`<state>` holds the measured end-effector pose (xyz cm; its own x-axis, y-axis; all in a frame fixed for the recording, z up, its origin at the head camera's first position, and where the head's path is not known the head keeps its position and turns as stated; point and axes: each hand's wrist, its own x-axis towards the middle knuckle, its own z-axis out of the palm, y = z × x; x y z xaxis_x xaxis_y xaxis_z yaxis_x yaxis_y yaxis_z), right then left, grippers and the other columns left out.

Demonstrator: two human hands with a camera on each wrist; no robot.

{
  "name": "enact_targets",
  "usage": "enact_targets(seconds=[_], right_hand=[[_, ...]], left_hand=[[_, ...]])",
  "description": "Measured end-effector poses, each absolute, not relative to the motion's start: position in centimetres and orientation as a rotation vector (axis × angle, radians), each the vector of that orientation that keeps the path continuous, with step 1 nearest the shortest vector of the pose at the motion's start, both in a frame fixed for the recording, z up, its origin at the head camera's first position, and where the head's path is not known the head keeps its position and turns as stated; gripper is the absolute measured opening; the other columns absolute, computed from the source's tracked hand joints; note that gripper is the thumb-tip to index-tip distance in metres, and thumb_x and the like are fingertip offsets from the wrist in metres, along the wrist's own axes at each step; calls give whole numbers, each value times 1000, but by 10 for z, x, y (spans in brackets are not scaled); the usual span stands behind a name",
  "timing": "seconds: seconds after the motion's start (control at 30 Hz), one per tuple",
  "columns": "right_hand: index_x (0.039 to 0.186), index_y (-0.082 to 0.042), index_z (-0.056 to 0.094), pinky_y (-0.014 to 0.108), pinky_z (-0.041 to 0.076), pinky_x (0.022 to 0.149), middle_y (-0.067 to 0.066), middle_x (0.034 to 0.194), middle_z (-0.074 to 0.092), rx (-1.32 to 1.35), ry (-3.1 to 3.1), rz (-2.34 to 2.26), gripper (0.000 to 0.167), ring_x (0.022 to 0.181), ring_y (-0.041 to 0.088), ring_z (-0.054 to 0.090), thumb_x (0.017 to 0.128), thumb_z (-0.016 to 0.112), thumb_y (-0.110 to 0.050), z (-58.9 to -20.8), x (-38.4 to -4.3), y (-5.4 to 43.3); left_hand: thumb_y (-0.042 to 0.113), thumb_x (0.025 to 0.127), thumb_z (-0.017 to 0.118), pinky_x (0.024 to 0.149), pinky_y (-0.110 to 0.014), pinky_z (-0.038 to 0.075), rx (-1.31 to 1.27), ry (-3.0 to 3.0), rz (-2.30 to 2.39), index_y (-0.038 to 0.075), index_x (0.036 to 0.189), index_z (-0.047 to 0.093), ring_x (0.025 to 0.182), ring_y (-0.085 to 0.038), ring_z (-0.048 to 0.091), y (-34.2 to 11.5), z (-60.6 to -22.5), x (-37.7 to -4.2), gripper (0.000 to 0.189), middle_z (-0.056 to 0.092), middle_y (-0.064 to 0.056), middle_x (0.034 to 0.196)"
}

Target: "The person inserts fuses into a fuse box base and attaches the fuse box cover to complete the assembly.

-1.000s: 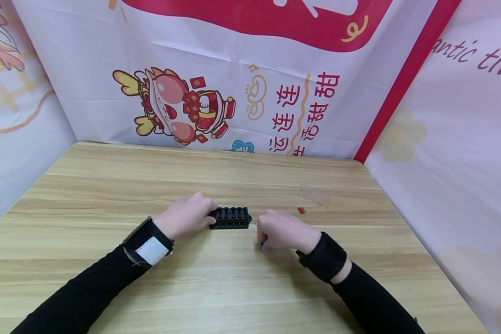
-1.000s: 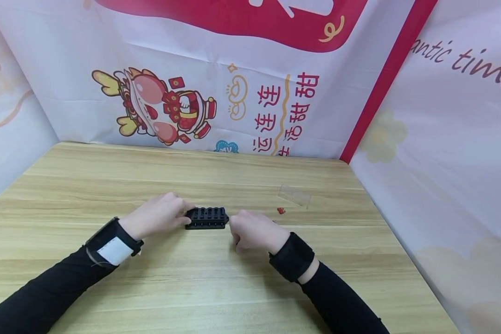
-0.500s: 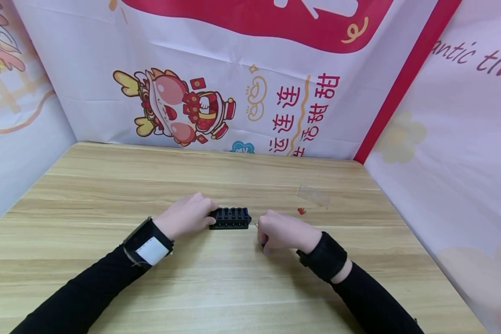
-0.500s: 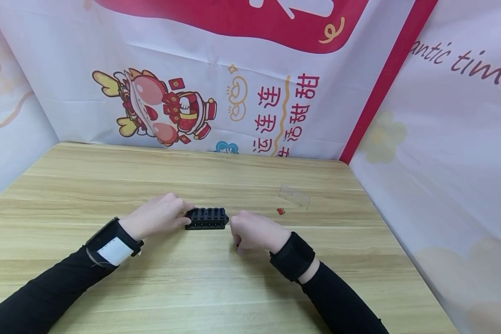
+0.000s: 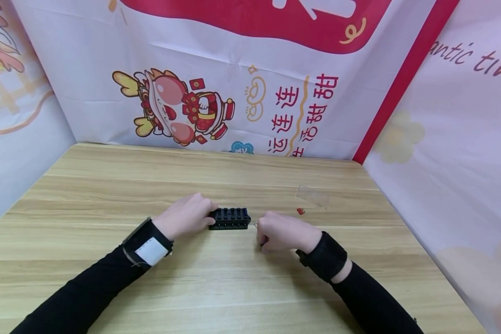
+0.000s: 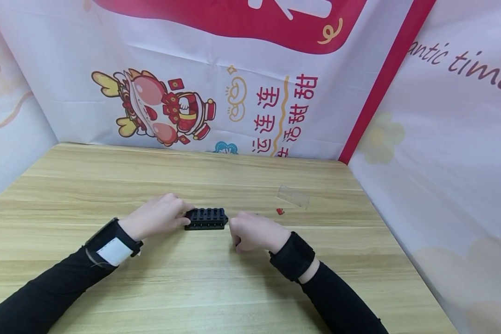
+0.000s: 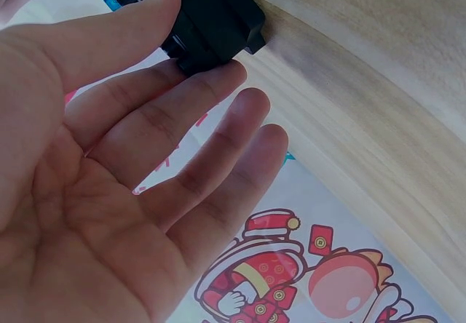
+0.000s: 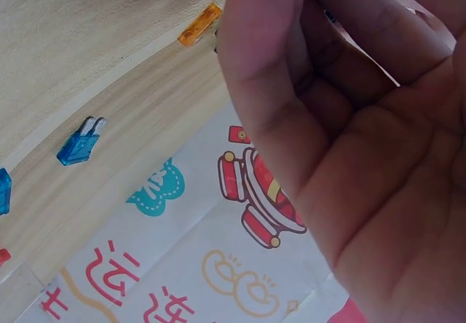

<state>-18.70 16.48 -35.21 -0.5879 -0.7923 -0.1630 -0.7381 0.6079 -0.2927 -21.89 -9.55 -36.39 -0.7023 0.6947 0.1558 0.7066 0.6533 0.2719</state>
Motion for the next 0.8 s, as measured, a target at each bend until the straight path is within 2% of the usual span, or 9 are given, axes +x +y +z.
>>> enact_targets(seconds=[0.27,0.63,0.8], right_hand=[[57,-16,32,24,16,53,-10,63,16,-1282,2558,-257,50,55,5,12,76,72,7,-352,-187,165],[58,-18,26,23,16,50,-8,64,14,-1309,2720,-171,46,53,5,14,73,58,12,-352,-185,165],[59,-18,26,23,17,49,-7,64,18,-1320,2828,-167,46,53,6,16,75,60,9,-350,-184,166]], left_hand=[[9,88,74,49,-25,35,-1189,-2834,-497,13,72,60,51,-7,41,-95,-364,-219,22,47,6,60],[8,87,74,50,-25,36,-1187,-2829,-488,12,72,60,52,-7,42,-95,-364,-219,22,47,6,60],[8,87,74,50,-25,36,-1179,-2833,-488,12,72,60,52,-7,42,-95,-364,-219,21,47,6,60]])
